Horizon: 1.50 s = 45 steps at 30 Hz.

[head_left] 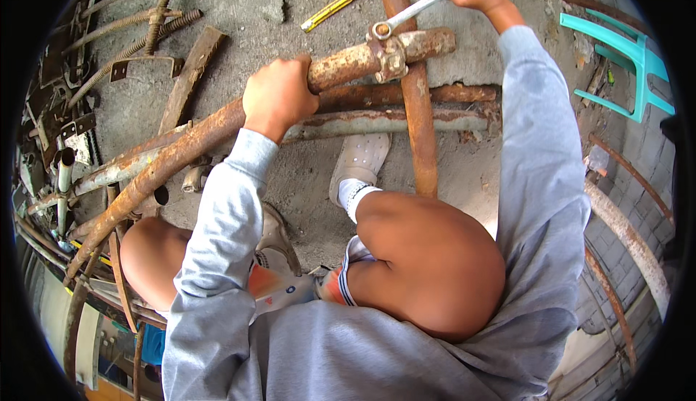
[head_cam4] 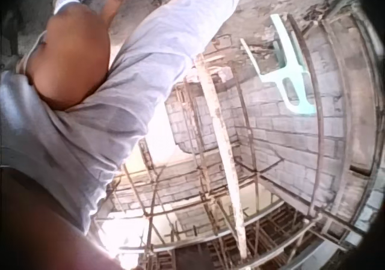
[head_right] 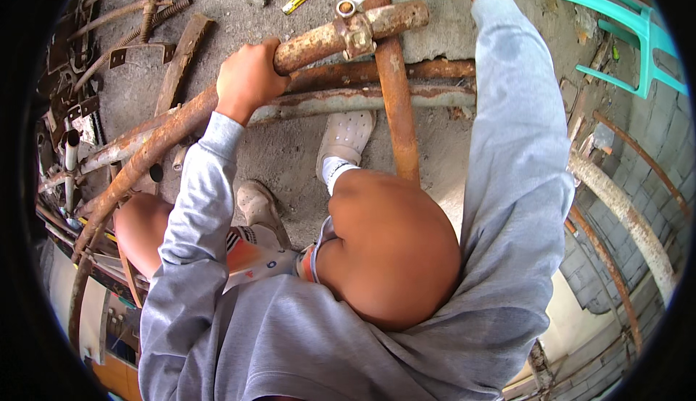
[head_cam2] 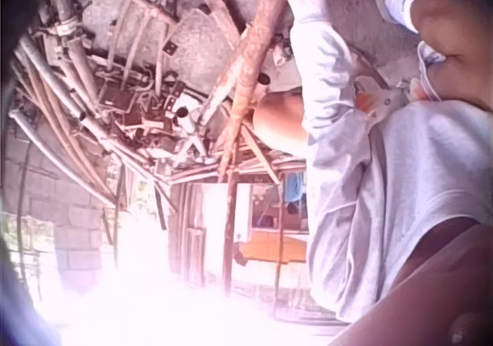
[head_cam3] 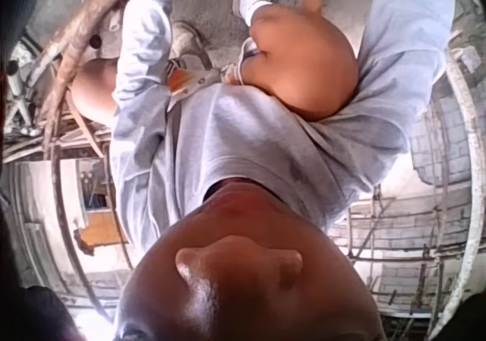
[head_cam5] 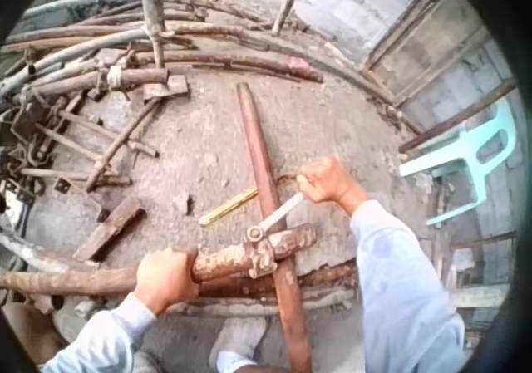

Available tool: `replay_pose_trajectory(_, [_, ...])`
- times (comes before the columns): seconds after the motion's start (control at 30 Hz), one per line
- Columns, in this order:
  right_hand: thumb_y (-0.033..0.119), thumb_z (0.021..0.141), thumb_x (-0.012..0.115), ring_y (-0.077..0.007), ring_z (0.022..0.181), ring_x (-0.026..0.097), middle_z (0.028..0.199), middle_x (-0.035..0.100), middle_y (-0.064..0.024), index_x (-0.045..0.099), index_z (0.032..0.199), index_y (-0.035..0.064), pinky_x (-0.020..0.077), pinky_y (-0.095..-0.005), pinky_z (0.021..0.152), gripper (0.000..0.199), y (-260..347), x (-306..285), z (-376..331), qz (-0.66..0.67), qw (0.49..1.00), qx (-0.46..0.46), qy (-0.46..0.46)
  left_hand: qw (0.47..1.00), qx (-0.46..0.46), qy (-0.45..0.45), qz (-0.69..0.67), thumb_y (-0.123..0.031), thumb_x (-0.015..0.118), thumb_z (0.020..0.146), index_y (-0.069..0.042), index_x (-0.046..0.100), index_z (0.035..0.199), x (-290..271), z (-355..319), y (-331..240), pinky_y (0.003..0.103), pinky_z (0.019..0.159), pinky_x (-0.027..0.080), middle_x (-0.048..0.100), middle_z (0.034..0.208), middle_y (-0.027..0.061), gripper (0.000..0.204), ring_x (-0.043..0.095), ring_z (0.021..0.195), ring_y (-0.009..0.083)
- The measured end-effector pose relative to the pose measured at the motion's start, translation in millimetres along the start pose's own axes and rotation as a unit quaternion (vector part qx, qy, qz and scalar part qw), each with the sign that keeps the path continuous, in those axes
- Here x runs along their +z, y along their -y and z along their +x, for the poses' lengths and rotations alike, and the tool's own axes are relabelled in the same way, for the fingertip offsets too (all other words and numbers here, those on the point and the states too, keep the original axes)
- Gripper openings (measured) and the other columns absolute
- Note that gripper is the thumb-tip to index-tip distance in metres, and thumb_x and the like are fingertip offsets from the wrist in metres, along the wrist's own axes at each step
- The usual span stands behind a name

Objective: The person uses a wrench to loosen and remove metal couplers from rusty scaffolding poles. They repeatedly reposition the poles and couplers on the ground, then continue unscrewing and detaching the components.

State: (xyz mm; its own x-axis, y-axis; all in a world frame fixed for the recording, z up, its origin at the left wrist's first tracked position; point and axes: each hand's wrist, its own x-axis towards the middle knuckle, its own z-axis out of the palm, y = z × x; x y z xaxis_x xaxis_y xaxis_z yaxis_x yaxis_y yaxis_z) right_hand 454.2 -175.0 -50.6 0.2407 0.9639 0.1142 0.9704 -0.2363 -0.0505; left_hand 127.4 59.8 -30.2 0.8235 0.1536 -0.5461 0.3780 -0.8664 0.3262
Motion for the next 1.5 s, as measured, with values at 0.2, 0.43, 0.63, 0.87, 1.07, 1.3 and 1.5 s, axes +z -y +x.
replay_pose_trajectory(0.2, [0.025,0.089,0.066,-0.0295,0.042,0.053,0.051,0.056,-0.0091,0.051,0.056,0.0096,0.0439,-0.0404,0.044,0.039,7.1,29.7,68.6,0.197,0.974,0.047,-0.098,1.0,-0.024,0.01,-0.005,-0.022,0.076,0.072,-0.01,0.068,0.099,1.8,-4.5,5.6,0.048,0.08,0.06,0.074,0.09,0.0174,0.03,0.074,0.088,0.0369])
replay_pose_trajectory(0.43, [0.021,0.095,0.069,-0.0136,0.044,0.043,0.058,0.041,0.0025,0.055,0.08,0.011,0.0346,-0.0302,0.041,0.023,5.2,79.0,84.7,0.699,0.529,0.378,-0.298,1.0,-0.017,0.015,-0.004,-0.021,0.076,0.072,-0.01,0.068,0.099,0.5,-2.3,7.2,0.048,0.077,0.06,0.074,0.089,0.0179,0.031,0.073,0.086,0.038])
replay_pose_trajectory(0.63, [0.029,0.097,0.07,-0.0095,0.042,0.038,0.056,0.042,0.0045,0.058,0.083,0.0123,0.0302,-0.0289,0.04,0.024,69.0,109.6,203.2,0.791,0.557,0.254,0.003,0.999,-0.017,0.031,-0.015,-0.023,0.077,0.07,-0.01,0.068,0.101,-1.9,1.9,-0.1,0.051,0.076,0.059,0.073,0.088,0.0203,0.035,0.072,0.086,0.0401])
replay_pose_trajectory(0.87, [0.043,0.1,0.061,-0.0156,0.045,0.047,0.055,0.055,-0.0086,0.066,0.07,0.0068,0.0412,-0.0372,0.047,0.047,66.7,122.1,211.1,0.312,0.92,0.214,0.102,0.996,0.01,0.065,-0.062,-0.024,0.079,0.067,-0.005,0.069,0.1,-15.6,12.1,-12.8,0.048,0.076,0.06,0.073,0.087,0.0193,0.039,0.074,0.085,0.0373])
replay_pose_trajectory(1.07, [0.032,0.095,0.069,-0.0348,0.075,0.064,0.083,0.066,-0.0202,0.064,0.096,-0.0018,0.0502,-0.0444,0.07,0.034,120.8,81.7,156.8,0.257,0.94,0.189,-0.119,0.994,0.006,-0.098,-0.036,-0.035,0.087,0.063,-0.007,0.067,0.107,-6.5,-47.0,48.5,0.043,0.081,0.058,0.073,0.097,0.0126,0.057,0.072,0.1,0.031])
replay_pose_trajectory(1.3, [0.037,0.096,0.068,-0.0407,0.09,0.066,0.095,0.065,-0.024,0.057,0.101,-0.003,0.0502,-0.0492,0.079,0.042,163.1,58.2,146.5,0.17,0.961,0.218,0.003,0.995,0.002,-0.098,-0.035,-0.03,0.085,0.061,-0.009,0.078,0.082,29.9,-45.7,55.3,0.042,0.074,0.06,0.076,0.083,0.011,0.03,0.075,0.084,0.0299])
replay_pose_trajectory(1.5, [0.048,0.103,0.052,-0.0444,0.066,0.064,0.073,0.067,-0.0231,0.067,0.091,0.0052,0.0453,-0.0536,0.058,0.047,299.0,-13.5,122.5,0.214,0.95,0.197,0.11,0.993,0.025,-0.102,-0.059,-0.029,0.086,0.064,-0.01,0.078,0.086,21.4,-38.1,59.6,0.045,0.075,0.06,0.076,0.088,0.0149,0.031,0.075,0.087,0.0311])
